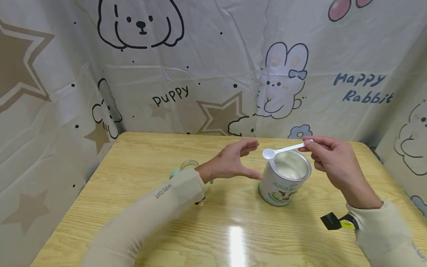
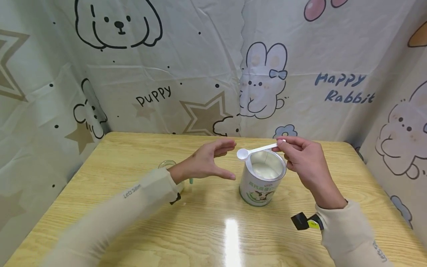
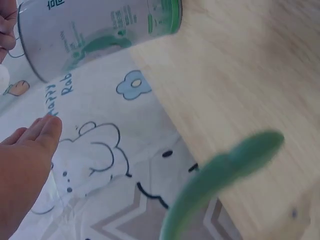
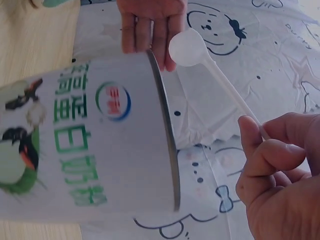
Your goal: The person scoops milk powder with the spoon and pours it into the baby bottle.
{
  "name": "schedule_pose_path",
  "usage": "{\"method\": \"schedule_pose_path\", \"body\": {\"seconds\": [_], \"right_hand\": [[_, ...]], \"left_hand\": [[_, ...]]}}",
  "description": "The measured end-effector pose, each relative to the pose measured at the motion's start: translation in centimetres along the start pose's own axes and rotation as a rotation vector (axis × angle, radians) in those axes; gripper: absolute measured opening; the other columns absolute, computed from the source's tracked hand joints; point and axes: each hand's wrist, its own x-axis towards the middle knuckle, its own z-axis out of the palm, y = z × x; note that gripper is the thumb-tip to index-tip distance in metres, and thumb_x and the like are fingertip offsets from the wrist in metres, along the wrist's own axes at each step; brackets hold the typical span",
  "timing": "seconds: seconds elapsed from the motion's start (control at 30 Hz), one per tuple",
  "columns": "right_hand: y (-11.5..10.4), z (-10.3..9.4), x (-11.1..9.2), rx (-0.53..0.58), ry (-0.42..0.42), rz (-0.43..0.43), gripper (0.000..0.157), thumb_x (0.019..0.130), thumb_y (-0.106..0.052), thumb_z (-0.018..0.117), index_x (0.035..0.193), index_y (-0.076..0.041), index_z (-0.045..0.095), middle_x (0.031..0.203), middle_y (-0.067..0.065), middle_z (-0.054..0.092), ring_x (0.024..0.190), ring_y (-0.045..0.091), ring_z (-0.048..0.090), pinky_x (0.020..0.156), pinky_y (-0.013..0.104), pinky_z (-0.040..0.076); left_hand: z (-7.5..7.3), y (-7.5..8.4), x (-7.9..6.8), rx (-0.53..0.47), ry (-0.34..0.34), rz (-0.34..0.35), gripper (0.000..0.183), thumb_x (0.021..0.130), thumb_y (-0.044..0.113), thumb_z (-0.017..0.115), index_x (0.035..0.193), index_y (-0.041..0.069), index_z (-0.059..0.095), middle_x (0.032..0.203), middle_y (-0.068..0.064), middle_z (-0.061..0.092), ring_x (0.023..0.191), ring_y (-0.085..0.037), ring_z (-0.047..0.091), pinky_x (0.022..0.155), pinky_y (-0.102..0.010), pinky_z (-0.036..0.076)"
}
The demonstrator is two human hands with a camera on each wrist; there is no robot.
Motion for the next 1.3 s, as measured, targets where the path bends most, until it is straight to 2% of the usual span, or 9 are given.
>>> {"method": "schedule_pose_path", "body": {"seconds": [0.23,0.4,0.53,0.67,0.77,0.87,0.97,1.07,1.3], "right_hand": [[0.4,-1.6,-0.3,0.081,0.014,0.0,0.009,0.098,-0.017,0.067,0.098,-0.021,0.074,0.084,-0.005,0.072,0.058,0.008,0.039,0.045,0.02,0.032],[0.7,-2.7,-0.5,0.07,0.033,-0.017,0.011,0.099,-0.017,0.065,0.097,-0.022,0.075,0.084,-0.005,0.073,0.056,0.009,0.037,0.043,0.023,0.029],[0.8,-3.1,-0.7,0.033,0.061,-0.016,0.009,0.098,-0.019,0.066,0.095,-0.022,0.075,0.083,-0.006,0.072,0.056,0.009,0.038,0.043,0.022,0.031],[1.0,-3.1,-0.9,-0.162,0.116,-0.026,0.007,0.098,-0.025,0.067,0.096,-0.021,0.073,0.081,-0.011,0.072,0.057,0.009,0.042,0.045,0.02,0.037],[1.2,-2.7,-1.0,-0.383,0.147,-0.042,0.025,0.098,-0.034,0.065,0.106,-0.012,0.072,0.081,-0.016,0.071,0.059,0.009,0.046,0.048,0.021,0.043],[1.4,-2.2,-1.1,-0.571,0.15,-0.069,0.043,0.099,-0.041,0.063,0.112,-0.001,0.07,0.087,-0.008,0.073,0.066,0.009,0.053,0.052,0.021,0.048],[1.5,-1.5,-1.0,-0.708,0.14,-0.125,0.042,0.099,-0.039,0.063,0.11,0.0,0.072,0.092,0.007,0.075,0.071,0.011,0.056,0.053,0.022,0.049],[1.4,-0.9,-0.9,-0.81,0.135,-0.184,0.035,0.099,-0.032,0.066,0.105,0.001,0.073,0.092,0.015,0.074,0.071,0.016,0.057,0.053,0.025,0.046],[1.3,0.6,-0.4,-0.93,0.092,-0.223,0.03,0.095,-0.025,0.071,0.1,0.004,0.073,0.081,0.012,0.071,0.067,0.021,0.057,0.055,0.031,0.045]], "left_hand": [[1.7,-0.4,1.3,0.028,-0.013,-0.019,0.103,0.071,0.014,0.093,0.154,0.004,0.033,0.159,-0.01,0.035,0.144,-0.021,0.034,0.114,-0.025,0.032],[2.6,-0.7,2.1,0.039,-0.032,0.002,0.103,0.072,0.016,0.093,0.154,0.004,0.031,0.159,-0.01,0.033,0.145,-0.021,0.034,0.114,-0.025,0.031],[3.4,-0.9,2.8,0.053,-0.046,0.025,0.104,0.073,0.017,0.092,0.155,0.003,0.03,0.159,-0.011,0.033,0.145,-0.02,0.033,0.114,-0.022,0.03],[4.3,-1.0,3.4,0.053,-0.056,0.043,0.101,0.073,0.016,0.092,0.153,0.004,0.032,0.153,-0.01,0.042,0.141,-0.017,0.038,0.114,-0.024,0.031],[4.9,-1.2,3.7,0.03,-0.055,0.038,0.105,0.071,0.016,0.093,0.154,0.005,0.029,0.148,-0.008,0.046,0.139,-0.016,0.041,0.114,-0.028,0.032],[5.5,-1.4,3.8,0.013,-0.047,0.021,0.111,0.07,0.018,0.094,0.156,0.006,0.025,0.145,-0.005,0.048,0.136,-0.013,0.044,0.113,-0.029,0.034],[5.8,-1.6,3.9,0.017,-0.033,0.009,0.112,0.069,0.021,0.095,0.156,0.009,0.025,0.141,-0.001,0.052,0.129,-0.01,0.048,0.11,-0.028,0.038],[6.1,-1.5,4.0,0.027,-0.02,-0.004,0.11,0.069,0.023,0.095,0.155,0.011,0.027,0.137,-0.001,0.054,0.123,-0.009,0.051,0.107,-0.029,0.041],[6.7,-1.3,4.2,0.065,0.026,-0.061,0.113,0.068,0.028,0.095,0.156,0.013,0.026,0.14,-0.006,0.053,0.12,-0.01,0.053,0.104,-0.031,0.044]]}}
